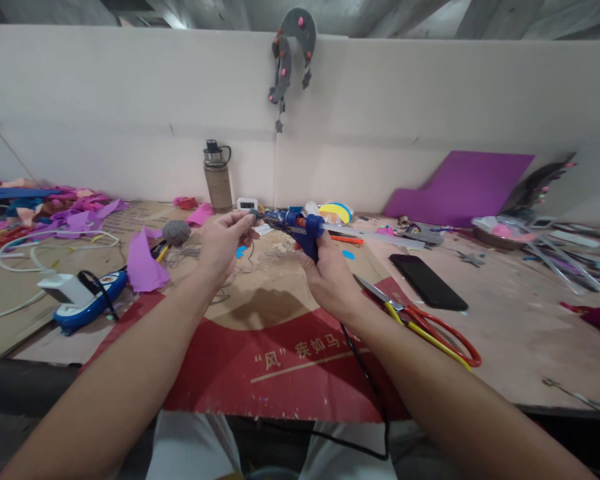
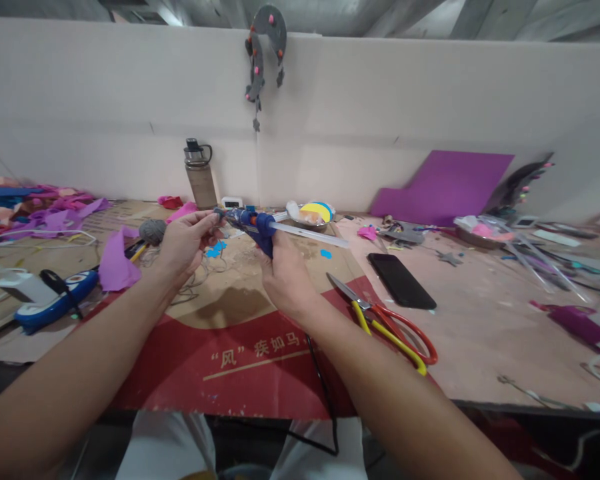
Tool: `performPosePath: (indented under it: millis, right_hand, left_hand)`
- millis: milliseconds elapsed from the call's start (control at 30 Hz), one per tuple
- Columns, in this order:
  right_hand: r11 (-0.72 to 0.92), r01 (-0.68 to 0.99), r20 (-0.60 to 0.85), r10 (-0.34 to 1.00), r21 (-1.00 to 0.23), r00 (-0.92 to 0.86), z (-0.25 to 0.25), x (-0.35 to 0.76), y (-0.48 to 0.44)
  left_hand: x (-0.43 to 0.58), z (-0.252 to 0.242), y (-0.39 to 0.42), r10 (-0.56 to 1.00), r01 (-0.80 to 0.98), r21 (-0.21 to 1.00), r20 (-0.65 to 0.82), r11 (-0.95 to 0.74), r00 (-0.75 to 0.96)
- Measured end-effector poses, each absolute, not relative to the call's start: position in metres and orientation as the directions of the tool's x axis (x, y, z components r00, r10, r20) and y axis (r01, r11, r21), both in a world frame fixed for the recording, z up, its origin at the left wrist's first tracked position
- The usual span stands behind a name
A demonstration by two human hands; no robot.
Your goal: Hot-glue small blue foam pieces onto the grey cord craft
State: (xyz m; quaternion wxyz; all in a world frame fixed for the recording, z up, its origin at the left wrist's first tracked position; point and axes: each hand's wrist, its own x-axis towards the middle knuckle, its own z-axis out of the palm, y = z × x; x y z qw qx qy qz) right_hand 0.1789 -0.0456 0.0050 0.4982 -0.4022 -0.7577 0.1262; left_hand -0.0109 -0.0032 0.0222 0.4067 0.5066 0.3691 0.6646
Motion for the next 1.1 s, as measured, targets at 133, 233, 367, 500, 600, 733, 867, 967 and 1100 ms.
performPosePath:
  millis: [133,233,367,500,600,733,867,967,1100]
  right_hand:
    - [0.650,0.438,0.651,0.739,-0.621,-0.174,0.006,0.179,-0.045]
    - [0.596,0.353,0.612,0.787,-0.721,-0.079,0.003,0.183,-0.035]
    - [0.288,0.211,0.305,0.951,-0.934,0.049,-0.004,0.192,-0.012]
    - [0.097,0.375,0.116,0.993,-0.922,0.030,-0.013,0.207,0.011]
    - [0.086,0.606,0.174,0.981,-0.791,0.088,-0.020,0.218,0.018]
    - [0.293,0.740,0.567,0.811,-0.606,0.143,-0.015,0.209,0.007]
    - [0.584,0.360,0.611,0.790,-0.727,-0.048,0.003,0.165,-0.013]
    - [0.428,-0.054,0.431,0.893,-0.902,-0.128,0.013,0.131,-0.019]
    - [0.234,-0.281,0.286,0.945,-0.931,-0.160,0.018,0.111,-0.018]
  left_hand:
    - [-0.013,0.022,-0.001,0.910,-0.190,0.893,0.379,-0.407,-0.165]
    - [-0.015,0.020,0.001,0.921,-0.212,0.902,0.341,-0.377,-0.187]
    - [-0.016,0.017,0.005,0.923,-0.163,0.918,0.326,-0.361,-0.206]
    - [-0.015,0.015,0.004,0.884,0.033,0.903,0.427,-0.429,-0.191]
    - [-0.012,0.016,-0.002,0.828,0.242,0.838,0.533,-0.489,-0.175]
    - [-0.009,0.020,-0.011,0.706,0.480,0.674,0.692,-0.561,-0.147]
    - [-0.008,0.023,-0.014,0.579,0.610,0.503,0.811,-0.612,-0.088]
    - [-0.009,0.023,-0.014,0.573,0.659,0.472,0.816,-0.585,-0.076]
    - [-0.010,0.021,-0.012,0.592,0.641,0.512,0.798,-0.572,-0.109]
